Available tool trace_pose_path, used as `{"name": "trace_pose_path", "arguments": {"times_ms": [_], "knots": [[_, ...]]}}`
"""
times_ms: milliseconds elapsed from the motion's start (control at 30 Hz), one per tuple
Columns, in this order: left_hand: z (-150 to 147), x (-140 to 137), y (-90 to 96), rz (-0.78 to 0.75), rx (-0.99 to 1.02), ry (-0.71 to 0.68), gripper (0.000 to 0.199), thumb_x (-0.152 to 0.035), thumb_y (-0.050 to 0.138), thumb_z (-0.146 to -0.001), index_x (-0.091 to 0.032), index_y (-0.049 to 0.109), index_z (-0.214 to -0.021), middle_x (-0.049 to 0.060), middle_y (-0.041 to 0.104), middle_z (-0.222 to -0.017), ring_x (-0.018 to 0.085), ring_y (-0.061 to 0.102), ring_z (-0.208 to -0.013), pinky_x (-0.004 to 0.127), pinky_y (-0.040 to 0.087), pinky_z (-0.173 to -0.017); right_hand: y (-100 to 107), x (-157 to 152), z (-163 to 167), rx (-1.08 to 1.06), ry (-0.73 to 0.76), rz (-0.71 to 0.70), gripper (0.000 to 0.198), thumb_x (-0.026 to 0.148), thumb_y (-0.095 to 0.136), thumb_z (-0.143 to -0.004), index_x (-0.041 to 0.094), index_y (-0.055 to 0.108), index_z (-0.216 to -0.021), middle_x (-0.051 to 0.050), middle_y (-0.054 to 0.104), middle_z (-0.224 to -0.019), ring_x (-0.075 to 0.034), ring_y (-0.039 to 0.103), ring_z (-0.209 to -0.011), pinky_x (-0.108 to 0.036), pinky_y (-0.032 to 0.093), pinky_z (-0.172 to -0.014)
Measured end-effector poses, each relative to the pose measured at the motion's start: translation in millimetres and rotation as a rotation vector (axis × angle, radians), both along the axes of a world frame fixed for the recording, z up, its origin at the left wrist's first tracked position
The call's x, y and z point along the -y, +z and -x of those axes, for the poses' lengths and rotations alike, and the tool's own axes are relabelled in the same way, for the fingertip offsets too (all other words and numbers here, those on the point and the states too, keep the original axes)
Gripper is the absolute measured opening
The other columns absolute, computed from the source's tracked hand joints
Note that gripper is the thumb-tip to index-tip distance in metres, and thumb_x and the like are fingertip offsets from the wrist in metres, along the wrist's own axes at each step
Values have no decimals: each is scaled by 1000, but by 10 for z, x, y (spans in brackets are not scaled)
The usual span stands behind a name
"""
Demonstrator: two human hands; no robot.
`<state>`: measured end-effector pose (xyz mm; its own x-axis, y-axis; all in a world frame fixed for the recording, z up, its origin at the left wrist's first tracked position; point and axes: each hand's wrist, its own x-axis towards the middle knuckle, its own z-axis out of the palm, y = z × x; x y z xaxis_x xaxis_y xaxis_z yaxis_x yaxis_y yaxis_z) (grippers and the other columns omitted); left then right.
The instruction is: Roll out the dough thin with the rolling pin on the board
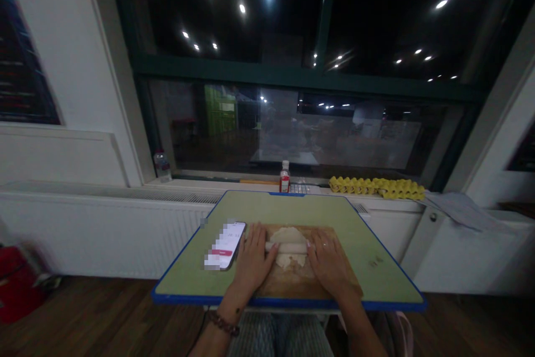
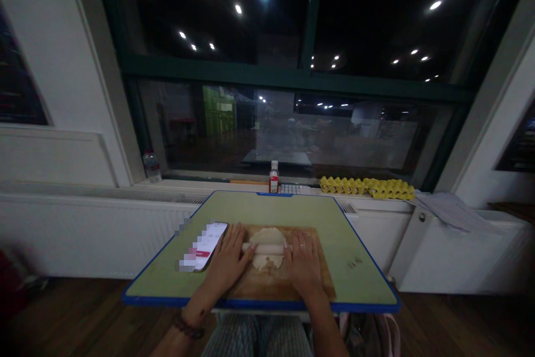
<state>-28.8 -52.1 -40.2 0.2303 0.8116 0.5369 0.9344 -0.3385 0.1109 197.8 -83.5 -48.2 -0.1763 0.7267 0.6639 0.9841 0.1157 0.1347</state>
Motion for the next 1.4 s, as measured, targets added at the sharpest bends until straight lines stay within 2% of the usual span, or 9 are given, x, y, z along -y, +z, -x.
{"name": "trace_pose_path", "arguments": {"times_ms": [133, 300, 433, 533, 667, 900, 1033, 1167, 1400], "knots": [[-42, -8, 88, 18, 24, 10, 58, -47, 38, -99, -7, 54, -137, 17, 48, -147, 34, 36, -142, 55, 33, -113, 47, -37, 19, -9, -7, 41, 39, 20, 33, -100, 18, 64, -122, -11, 63, -132, -27, 52, -127, -53, 31, -112], [22, 421, -125, -112, 19, 12, 56, -47, 38, -99, -11, 53, -140, 12, 50, -147, 31, 37, -142, 52, 32, -114, -202, 390, 29, 19, 15, -76, 35, 20, 38, -97, 19, 65, -120, -11, 60, -136, -29, 50, -130, -56, 27, -114], [98, 853, -255, -242, 2, 9, 63, -47, 36, -100, -18, 25, -156, 8, 42, -153, 27, 32, -145, 50, 28, -115, -308, 799, 47, -1, 68, -156, 40, 22, 34, -97, 22, 59, -129, -10, 53, -144, -27, 40, -139, -52, 26, -115], [133, 983, -272, -257, -32, -2, 69, -47, 36, -100, -20, 12, -159, 7, 38, -156, 26, 32, -145, 49, 30, -114, -290, 903, 66, -14, 77, -168, 43, 20, 31, -97, 21, 56, -132, -9, 52, -144, -26, 37, -141, -51, 26, -115], [122, 779, -285, -258, -31, -20, 70, -46, 36, -100, -15, 13, -158, 11, 40, -154, 27, 35, -143, 49, 32, -113, -245, 710, 80, -22, 53, -146, 44, 26, 35, -98, 17, 51, -138, -11, 50, -146, -26, 38, -140, -49, 26, -116], [-23, 100, -83, -97, 24, -20, 56, -47, 39, -99, -10, 51, -140, 17, 50, -146, 31, 41, -140, 52, 38, -110, -173, 47, 73, -67, 14, -109, 35, 21, 42, -98, 17, 61, -127, -14, 61, -134, -26, 51, -130, -52, 32, -113], [-42, 31, -29, -71, 36, -25, 55, -46, 39, -99, -8, 54, -136, 17, 52, -144, 32, 42, -139, 52, 38, -109, -145, -11, 95, -60, -3, -93, 33, 19, 42, -97, 17, 64, -122, -13, 60, -135, -27, 52, -129, -52, 33, -112], [35, 355, -162, -141, 44, -61, 52, -43, 41, -99, -14, 49, -141, 13, 52, -145, 29, 39, -140, 50, 38, -110, -214, 331, 151, -91, -47, -115, 40, 26, 37, -99, 16, 59, -131, -15, 56, -139, -29, 48, -133, -52, 36, -110], [122, 1073, -254, -212, -24, -93, 77, -48, 42, -98, -18, 6, -159, 9, 36, -157, 26, 32, -145, 44, 37, -112, -384, 876, 188, -80, 5, -139, 51, 28, 38, -98, 14, 41, -146, -15, 44, -150, -30, 30, -145, -51, 35, -112]]}}
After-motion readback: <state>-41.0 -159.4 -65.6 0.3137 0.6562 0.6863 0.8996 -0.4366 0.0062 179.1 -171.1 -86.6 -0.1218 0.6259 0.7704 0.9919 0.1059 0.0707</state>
